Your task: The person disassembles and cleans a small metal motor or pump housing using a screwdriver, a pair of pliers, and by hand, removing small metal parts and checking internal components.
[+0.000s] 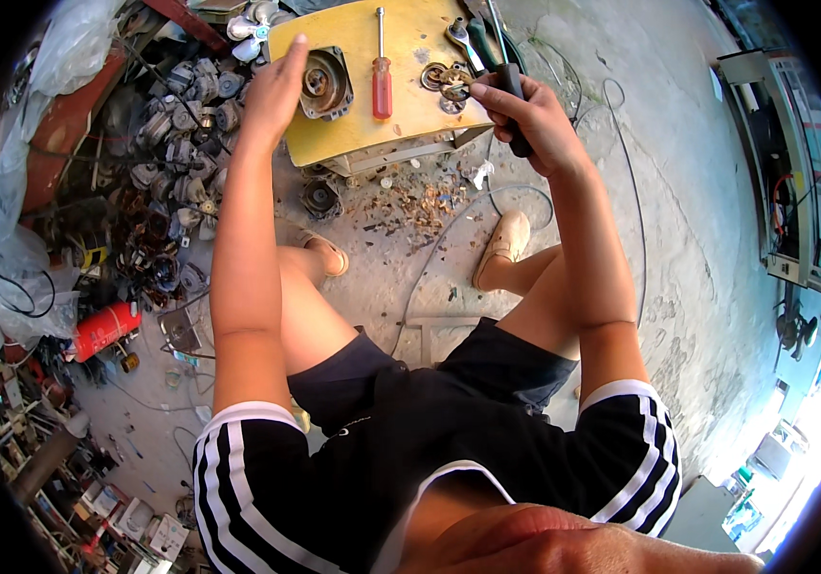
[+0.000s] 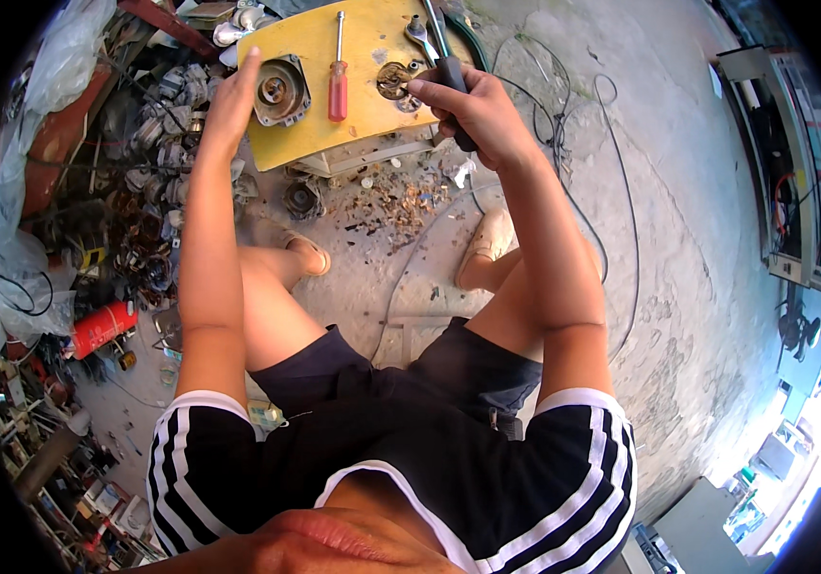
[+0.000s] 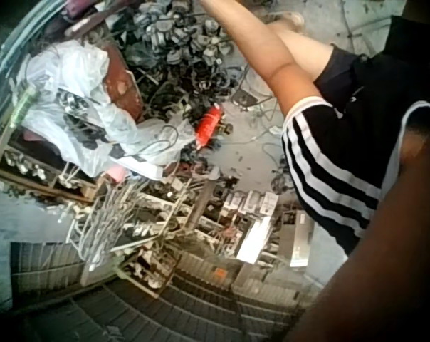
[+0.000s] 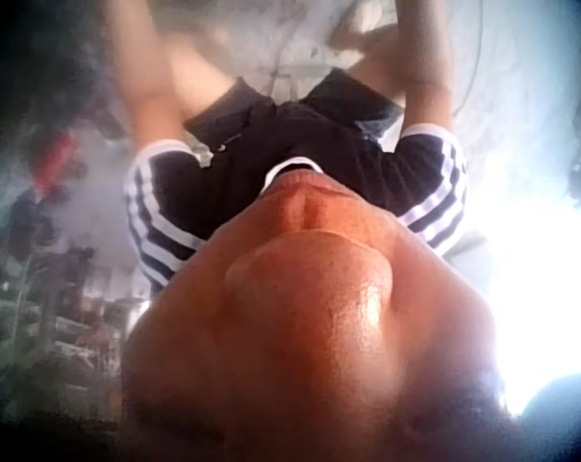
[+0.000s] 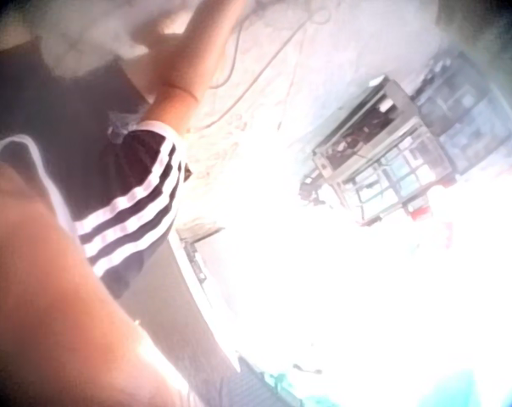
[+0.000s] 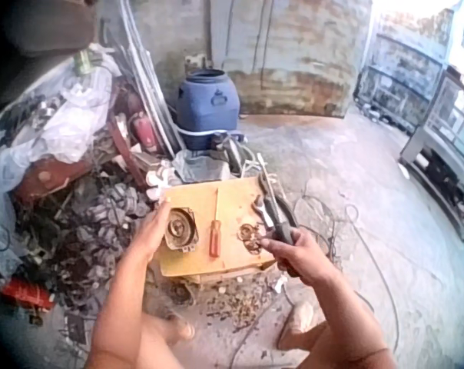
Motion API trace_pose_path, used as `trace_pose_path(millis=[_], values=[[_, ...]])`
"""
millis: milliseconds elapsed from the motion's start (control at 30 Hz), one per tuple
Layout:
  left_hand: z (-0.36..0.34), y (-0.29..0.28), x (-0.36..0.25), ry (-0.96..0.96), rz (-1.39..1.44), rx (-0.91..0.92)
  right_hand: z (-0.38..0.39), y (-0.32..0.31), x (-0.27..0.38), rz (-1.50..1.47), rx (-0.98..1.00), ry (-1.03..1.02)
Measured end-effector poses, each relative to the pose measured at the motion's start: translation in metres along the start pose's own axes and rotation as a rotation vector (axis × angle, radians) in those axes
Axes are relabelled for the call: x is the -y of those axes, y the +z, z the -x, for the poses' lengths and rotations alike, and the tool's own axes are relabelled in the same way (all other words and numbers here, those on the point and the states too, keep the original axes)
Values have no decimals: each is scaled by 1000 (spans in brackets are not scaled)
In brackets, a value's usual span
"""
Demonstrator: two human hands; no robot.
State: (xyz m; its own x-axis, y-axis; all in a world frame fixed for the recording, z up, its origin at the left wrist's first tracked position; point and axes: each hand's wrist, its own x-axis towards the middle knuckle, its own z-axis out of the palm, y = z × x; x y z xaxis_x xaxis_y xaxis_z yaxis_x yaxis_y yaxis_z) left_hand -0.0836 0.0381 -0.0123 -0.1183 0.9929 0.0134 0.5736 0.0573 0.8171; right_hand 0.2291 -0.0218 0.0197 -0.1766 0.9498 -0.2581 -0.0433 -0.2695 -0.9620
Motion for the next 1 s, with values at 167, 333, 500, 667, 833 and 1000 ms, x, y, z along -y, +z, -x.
trace_pose_path(millis=[167,333,500,667,833,1000], values=[[10,7,-4,171,-309,-174,0,7,-5,-259,72,146],[15,13,-13,407,-303,-192,1,12,-9,-456,142,244],[65,48,-42,220,564,334,6,11,-14,-646,226,288],[92,67,-68,13,896,468,19,15,-11,-631,221,263],[89,74,-60,24,1004,563,24,16,-9,-632,200,262],[81,75,-57,52,1055,640,25,14,-14,-282,78,106]])
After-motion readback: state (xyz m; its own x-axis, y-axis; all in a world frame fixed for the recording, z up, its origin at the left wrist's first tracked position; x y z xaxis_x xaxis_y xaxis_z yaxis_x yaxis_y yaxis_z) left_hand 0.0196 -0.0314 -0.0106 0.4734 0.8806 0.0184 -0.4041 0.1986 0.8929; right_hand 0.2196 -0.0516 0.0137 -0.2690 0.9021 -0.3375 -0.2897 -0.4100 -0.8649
